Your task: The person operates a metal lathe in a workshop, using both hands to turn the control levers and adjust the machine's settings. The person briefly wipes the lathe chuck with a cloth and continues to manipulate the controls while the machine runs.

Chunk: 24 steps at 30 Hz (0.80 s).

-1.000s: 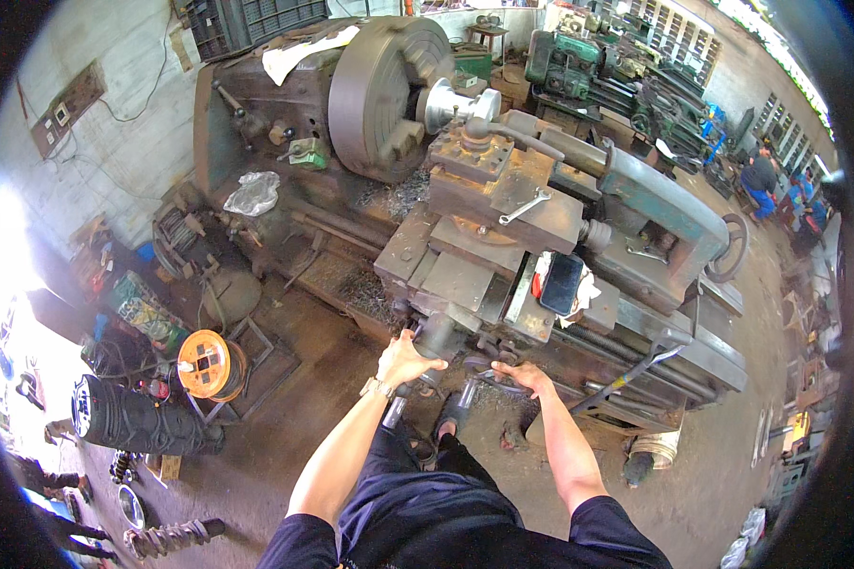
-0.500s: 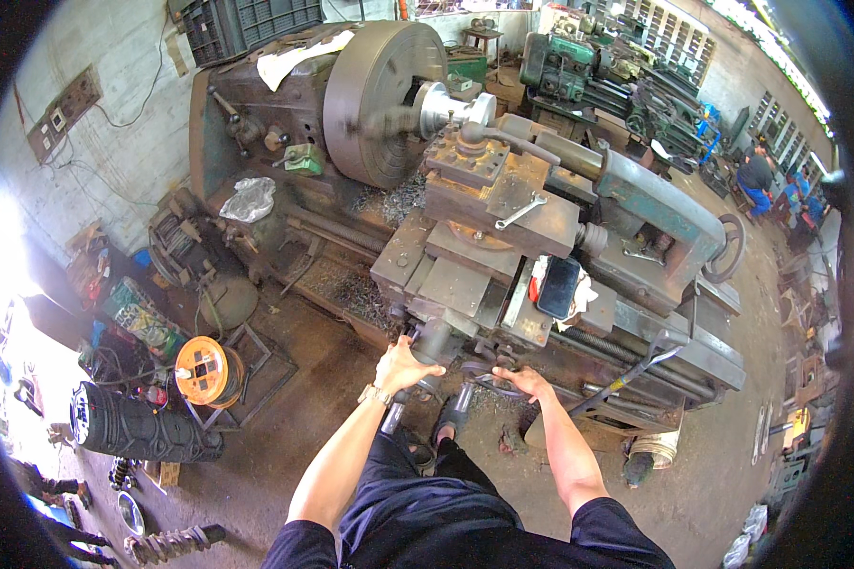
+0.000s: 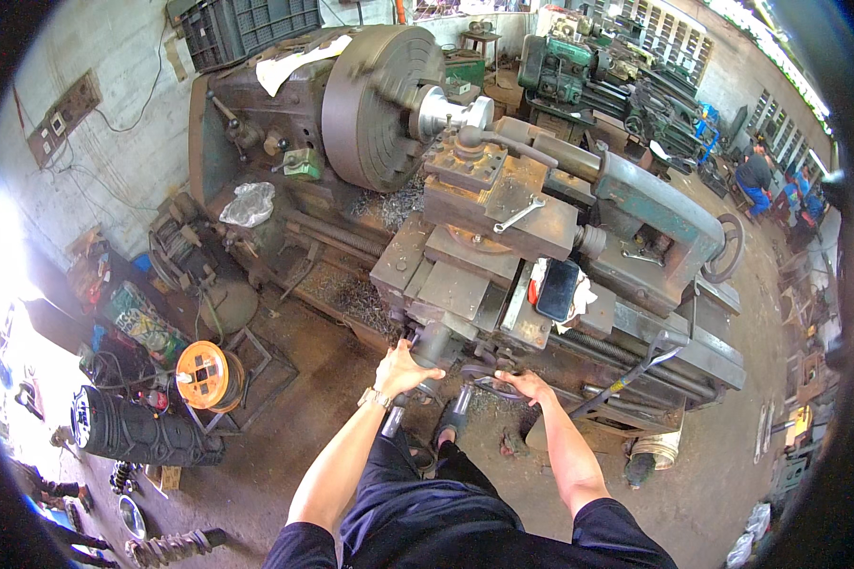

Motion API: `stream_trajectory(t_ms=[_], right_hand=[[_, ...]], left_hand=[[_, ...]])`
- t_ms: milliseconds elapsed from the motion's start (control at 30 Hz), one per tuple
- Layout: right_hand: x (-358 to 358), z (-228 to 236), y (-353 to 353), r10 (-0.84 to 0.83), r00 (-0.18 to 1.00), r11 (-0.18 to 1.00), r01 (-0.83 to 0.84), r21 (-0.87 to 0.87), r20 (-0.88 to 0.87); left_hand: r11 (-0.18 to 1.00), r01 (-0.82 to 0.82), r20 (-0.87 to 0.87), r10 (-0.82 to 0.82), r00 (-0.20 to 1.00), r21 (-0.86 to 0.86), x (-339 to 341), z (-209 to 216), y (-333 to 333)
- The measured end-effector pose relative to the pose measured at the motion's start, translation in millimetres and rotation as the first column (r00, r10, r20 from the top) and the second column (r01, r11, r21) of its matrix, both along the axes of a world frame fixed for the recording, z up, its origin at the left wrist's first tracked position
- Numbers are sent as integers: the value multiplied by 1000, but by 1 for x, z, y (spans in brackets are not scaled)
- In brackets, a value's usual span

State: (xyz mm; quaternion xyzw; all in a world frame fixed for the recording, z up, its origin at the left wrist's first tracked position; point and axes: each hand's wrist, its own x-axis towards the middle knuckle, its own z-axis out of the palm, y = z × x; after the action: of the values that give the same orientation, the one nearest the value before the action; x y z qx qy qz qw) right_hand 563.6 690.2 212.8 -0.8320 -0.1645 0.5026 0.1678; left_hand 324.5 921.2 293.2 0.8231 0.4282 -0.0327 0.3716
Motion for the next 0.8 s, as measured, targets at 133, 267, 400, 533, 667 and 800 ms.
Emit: stream_trajectory(t_ms=[133,267,400,533,667,800], right_hand=[[-3,-5,-4,-40,996,997,34,69,79],[1,-7,-5,-3,1000,999,3,34,-12],[0,-7,-6,-37,997,998,32,61,74],[-1,-11,-10,-28,998,997,23,80,63],[3,-20,-12,-31,998,996,26,86,62],[7,-31,-13,-30,999,998,28,63,33]], left_hand=[[1000,7,13,-8,1000,17,0,-2,0],[1000,7,11,-8,1000,16,0,-1,0],[1000,10,8,-10,1000,11,-1,0,0],[1000,8,1,-8,1000,20,0,-1,0],[1000,10,-8,-10,1000,19,0,-3,0],[1000,13,-16,-13,1000,13,1,-2,1]])
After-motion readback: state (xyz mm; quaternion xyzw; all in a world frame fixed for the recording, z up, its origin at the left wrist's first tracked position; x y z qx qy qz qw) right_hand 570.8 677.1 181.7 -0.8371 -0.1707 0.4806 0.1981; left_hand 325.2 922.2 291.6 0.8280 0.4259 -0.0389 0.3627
